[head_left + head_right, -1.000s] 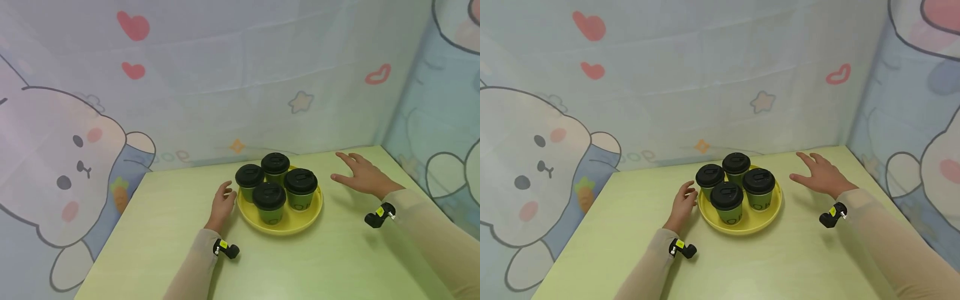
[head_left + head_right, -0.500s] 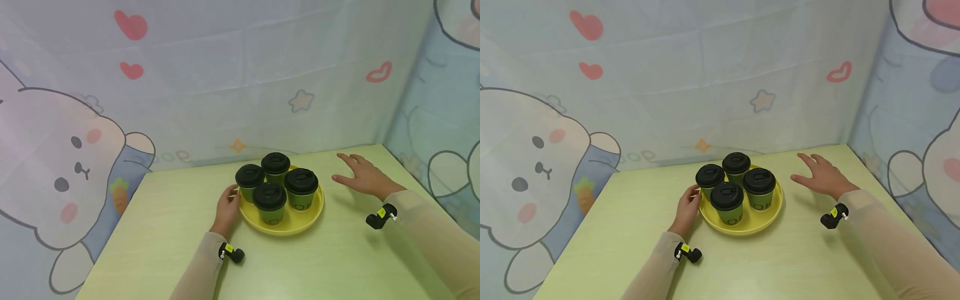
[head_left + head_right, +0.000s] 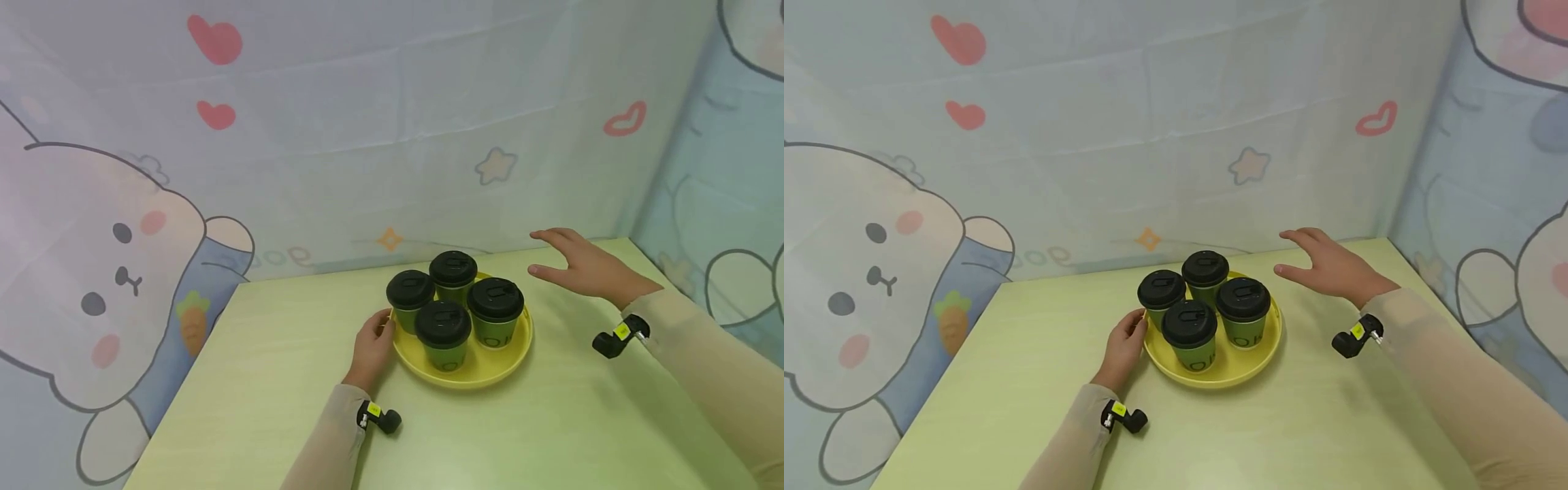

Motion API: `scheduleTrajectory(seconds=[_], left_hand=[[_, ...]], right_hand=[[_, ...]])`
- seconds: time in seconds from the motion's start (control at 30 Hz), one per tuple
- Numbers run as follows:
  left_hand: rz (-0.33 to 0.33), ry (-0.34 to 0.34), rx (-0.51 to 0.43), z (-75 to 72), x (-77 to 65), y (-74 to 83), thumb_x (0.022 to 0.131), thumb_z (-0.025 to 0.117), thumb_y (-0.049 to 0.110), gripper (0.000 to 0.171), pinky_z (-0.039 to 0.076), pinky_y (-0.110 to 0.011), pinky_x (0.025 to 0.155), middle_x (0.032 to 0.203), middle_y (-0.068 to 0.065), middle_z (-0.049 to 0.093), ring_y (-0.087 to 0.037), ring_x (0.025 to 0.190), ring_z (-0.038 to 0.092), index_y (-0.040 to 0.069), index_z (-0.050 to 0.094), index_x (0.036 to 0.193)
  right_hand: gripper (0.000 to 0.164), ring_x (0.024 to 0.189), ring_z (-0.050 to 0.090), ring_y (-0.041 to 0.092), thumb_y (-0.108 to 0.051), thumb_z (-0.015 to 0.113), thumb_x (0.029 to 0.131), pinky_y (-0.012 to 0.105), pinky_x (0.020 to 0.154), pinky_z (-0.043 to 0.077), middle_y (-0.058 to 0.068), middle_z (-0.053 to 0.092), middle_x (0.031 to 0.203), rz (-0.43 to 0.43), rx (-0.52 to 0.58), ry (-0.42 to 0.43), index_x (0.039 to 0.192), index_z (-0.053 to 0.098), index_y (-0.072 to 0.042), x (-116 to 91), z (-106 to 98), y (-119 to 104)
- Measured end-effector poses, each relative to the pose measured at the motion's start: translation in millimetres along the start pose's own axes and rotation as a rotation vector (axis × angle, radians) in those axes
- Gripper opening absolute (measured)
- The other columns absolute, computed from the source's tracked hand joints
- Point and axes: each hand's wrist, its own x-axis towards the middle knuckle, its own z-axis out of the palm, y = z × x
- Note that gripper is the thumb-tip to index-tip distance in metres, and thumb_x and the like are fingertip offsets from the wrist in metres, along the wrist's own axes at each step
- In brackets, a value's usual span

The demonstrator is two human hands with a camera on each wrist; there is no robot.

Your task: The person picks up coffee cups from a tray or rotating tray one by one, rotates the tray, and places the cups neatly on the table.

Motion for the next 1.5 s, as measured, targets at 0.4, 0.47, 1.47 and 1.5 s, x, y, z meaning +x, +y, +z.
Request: scheduleTrajectory(seconds=[0.4,0.47,1.47,1.5], left_hand=[[0.014,-0.006,-0.006,5.2,-7.6,4.0,0.103,0.054,0.027,0.034,0.050,-0.042,0.090,0.117,-0.010,0.067,-0.023,0.100,0.063,0.014,0.064,0.132],[0.012,-0.009,-0.002,5.6,-8.1,4.9,0.103,0.053,0.027,0.034,0.050,-0.042,0.090,0.116,-0.009,0.067,-0.022,0.100,0.063,0.014,0.064,0.133],[0.023,-0.019,0.012,6.5,-11.4,7.3,0.103,0.052,0.029,0.033,0.049,-0.041,0.088,0.106,-0.007,0.067,-0.020,0.094,0.061,0.014,0.063,0.131],[0.022,-0.018,0.011,6.4,-11.3,7.5,0.103,0.052,0.029,0.033,0.049,-0.041,0.088,0.106,-0.007,0.067,-0.020,0.094,0.061,0.014,0.063,0.131]], right_hand=[[0.078,0.130,0.051,0.037,-0.056,0.066,0.093,0.059,0.103,0.043,0.012,0.049,0.149,-0.177,-0.011,-0.158,0.154,0.041,-0.014,4,-9,-48],[0.078,0.131,0.051,0.036,-0.054,0.069,0.091,0.058,0.104,0.042,0.010,0.049,0.150,-0.194,-0.023,-0.194,0.153,0.042,-0.015,3,-8,-53],[0.067,0.131,0.052,0.035,-0.032,0.078,0.088,0.055,0.106,0.042,0.012,0.056,0.143,-0.297,-0.119,-0.229,0.147,0.051,-0.012,0,8,-67],[0.067,0.129,0.053,0.034,-0.032,0.077,0.088,0.055,0.105,0.043,0.012,0.056,0.142,-0.296,-0.122,-0.222,0.147,0.051,-0.012,-1,7,-67]])
